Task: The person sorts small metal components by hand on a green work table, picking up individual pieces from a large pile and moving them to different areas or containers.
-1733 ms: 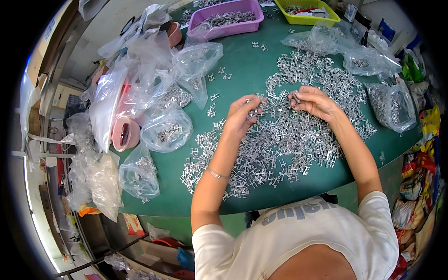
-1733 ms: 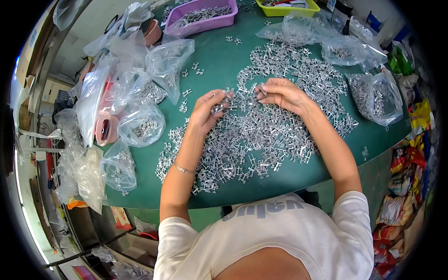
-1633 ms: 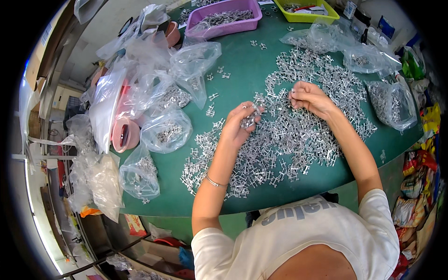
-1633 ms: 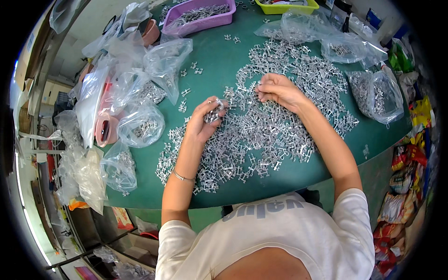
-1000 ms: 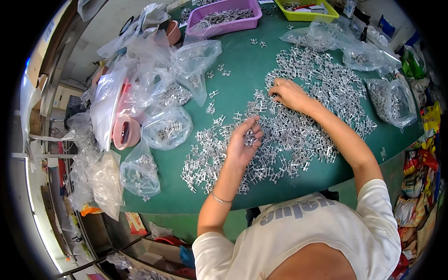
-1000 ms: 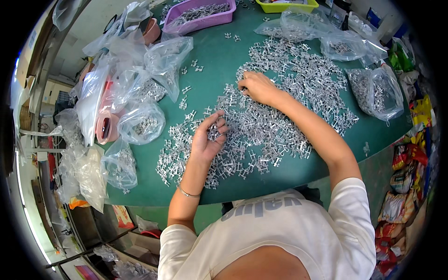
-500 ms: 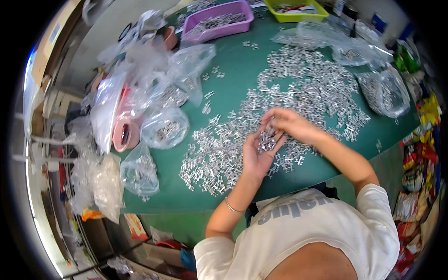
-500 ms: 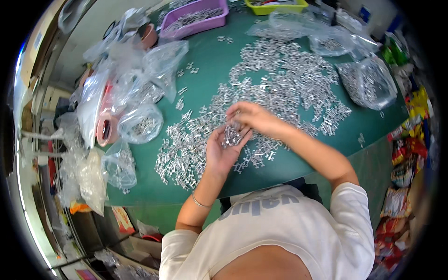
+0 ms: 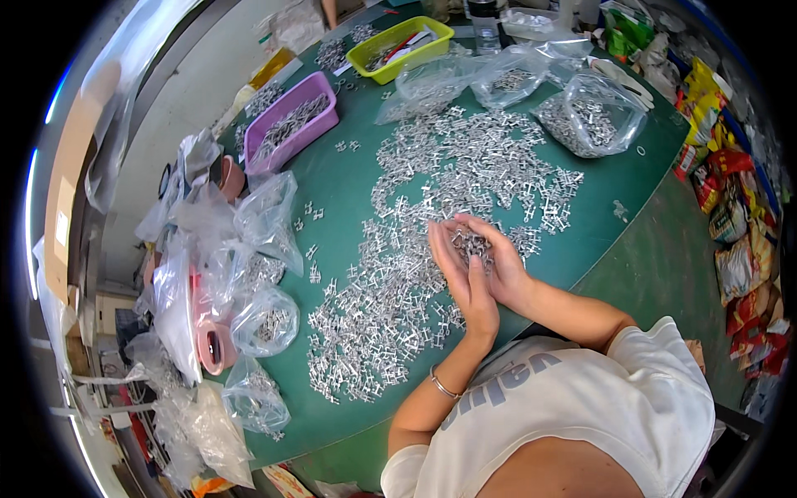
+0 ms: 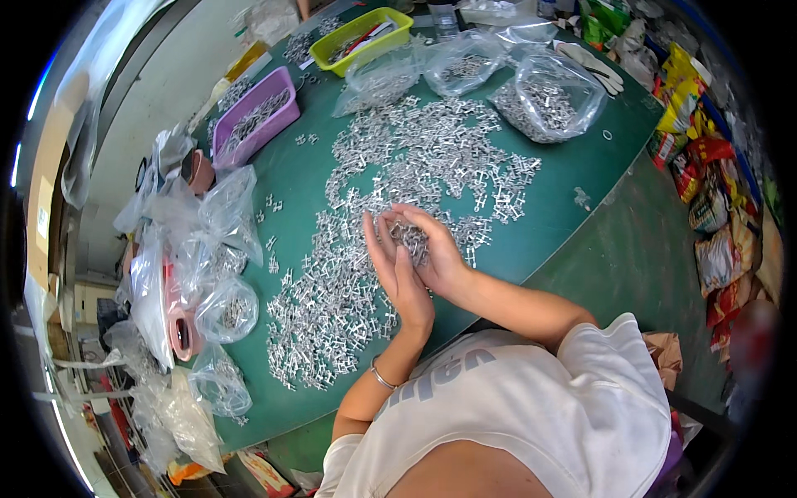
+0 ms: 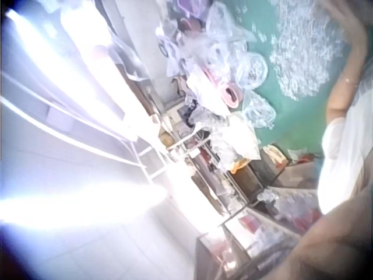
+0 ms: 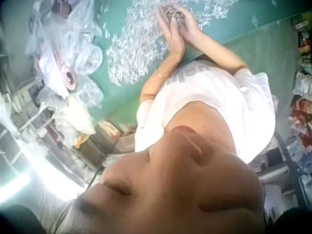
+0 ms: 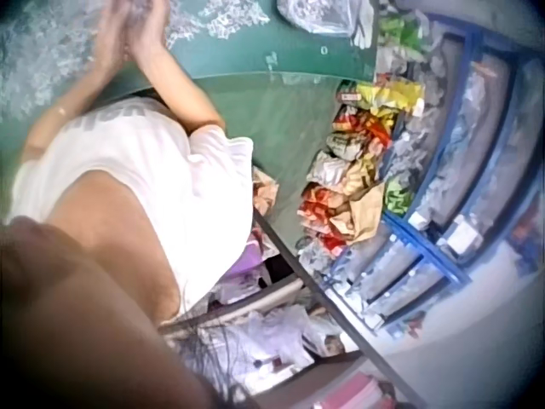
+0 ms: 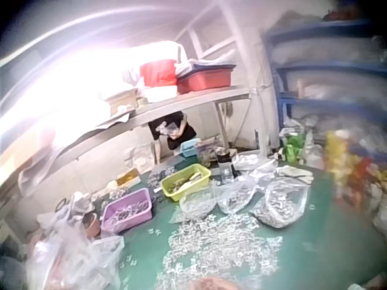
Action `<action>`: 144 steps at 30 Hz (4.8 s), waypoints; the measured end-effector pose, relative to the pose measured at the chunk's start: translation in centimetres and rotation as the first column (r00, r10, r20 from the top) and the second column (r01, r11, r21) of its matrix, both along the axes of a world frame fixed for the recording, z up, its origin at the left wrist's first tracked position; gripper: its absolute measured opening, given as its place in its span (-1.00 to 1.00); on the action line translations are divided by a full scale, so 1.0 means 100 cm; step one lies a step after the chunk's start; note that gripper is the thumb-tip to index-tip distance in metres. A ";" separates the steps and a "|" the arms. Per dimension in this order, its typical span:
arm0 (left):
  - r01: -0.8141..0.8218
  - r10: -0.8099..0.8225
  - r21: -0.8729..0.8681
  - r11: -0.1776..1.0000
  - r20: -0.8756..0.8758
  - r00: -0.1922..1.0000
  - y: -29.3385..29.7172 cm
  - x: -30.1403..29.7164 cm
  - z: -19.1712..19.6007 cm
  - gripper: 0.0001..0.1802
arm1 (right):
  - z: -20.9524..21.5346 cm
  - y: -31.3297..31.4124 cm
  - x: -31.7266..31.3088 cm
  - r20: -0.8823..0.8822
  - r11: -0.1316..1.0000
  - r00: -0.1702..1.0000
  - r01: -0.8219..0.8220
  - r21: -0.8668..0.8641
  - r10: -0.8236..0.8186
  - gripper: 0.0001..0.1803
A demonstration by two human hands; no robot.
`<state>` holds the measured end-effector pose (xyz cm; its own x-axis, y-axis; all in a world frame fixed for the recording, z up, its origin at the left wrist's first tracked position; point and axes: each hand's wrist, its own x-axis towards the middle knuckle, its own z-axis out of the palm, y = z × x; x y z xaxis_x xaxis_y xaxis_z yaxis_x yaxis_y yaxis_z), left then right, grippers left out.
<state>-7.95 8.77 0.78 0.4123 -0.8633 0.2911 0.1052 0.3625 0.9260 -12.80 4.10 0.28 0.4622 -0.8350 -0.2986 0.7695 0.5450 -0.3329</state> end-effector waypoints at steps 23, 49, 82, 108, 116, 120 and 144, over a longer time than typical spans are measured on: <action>-0.158 0.132 0.088 0.984 0.245 0.961 0.003 0.052 0.007 -0.73 | 0.050 -0.174 -0.201 -0.316 0.392 -0.232 -0.521 -0.758 -0.920 -0.74; 0.125 -0.279 0.251 0.960 0.904 0.325 -0.192 0.125 -0.047 -0.58 | -0.031 -0.167 -0.062 -0.599 0.133 0.403 -0.745 -0.654 -0.692 -0.74; 0.451 -0.456 0.236 0.861 0.750 0.478 -0.148 0.105 -0.006 -0.77 | -0.009 -0.143 -0.058 -0.601 -0.062 0.538 -0.773 -0.632 -0.591 -0.69; 0.182 -0.227 0.162 0.970 0.876 0.425 -0.103 0.089 -0.021 -0.62 | -0.009 -0.084 -0.076 -0.495 0.232 0.187 -0.709 -0.666 -0.849 -0.48; 0.226 -0.283 0.235 0.945 0.935 0.211 -0.105 0.072 -0.010 -0.54 | -0.027 -0.082 -0.072 -0.537 0.095 0.220 -0.862 -0.498 -0.814 -0.31; 0.336 -0.384 0.302 0.892 0.899 0.212 -0.072 0.079 -0.017 -0.57 | -0.018 -0.059 -0.080 -0.506 -0.017 0.286 -0.882 -0.471 -0.814 -0.40; 0.158 -0.321 0.286 0.945 0.898 0.301 -0.059 0.046 -0.013 -0.54 | -0.032 -0.128 -0.068 -0.504 0.195 0.034 -0.897 -0.396 -0.863 -0.76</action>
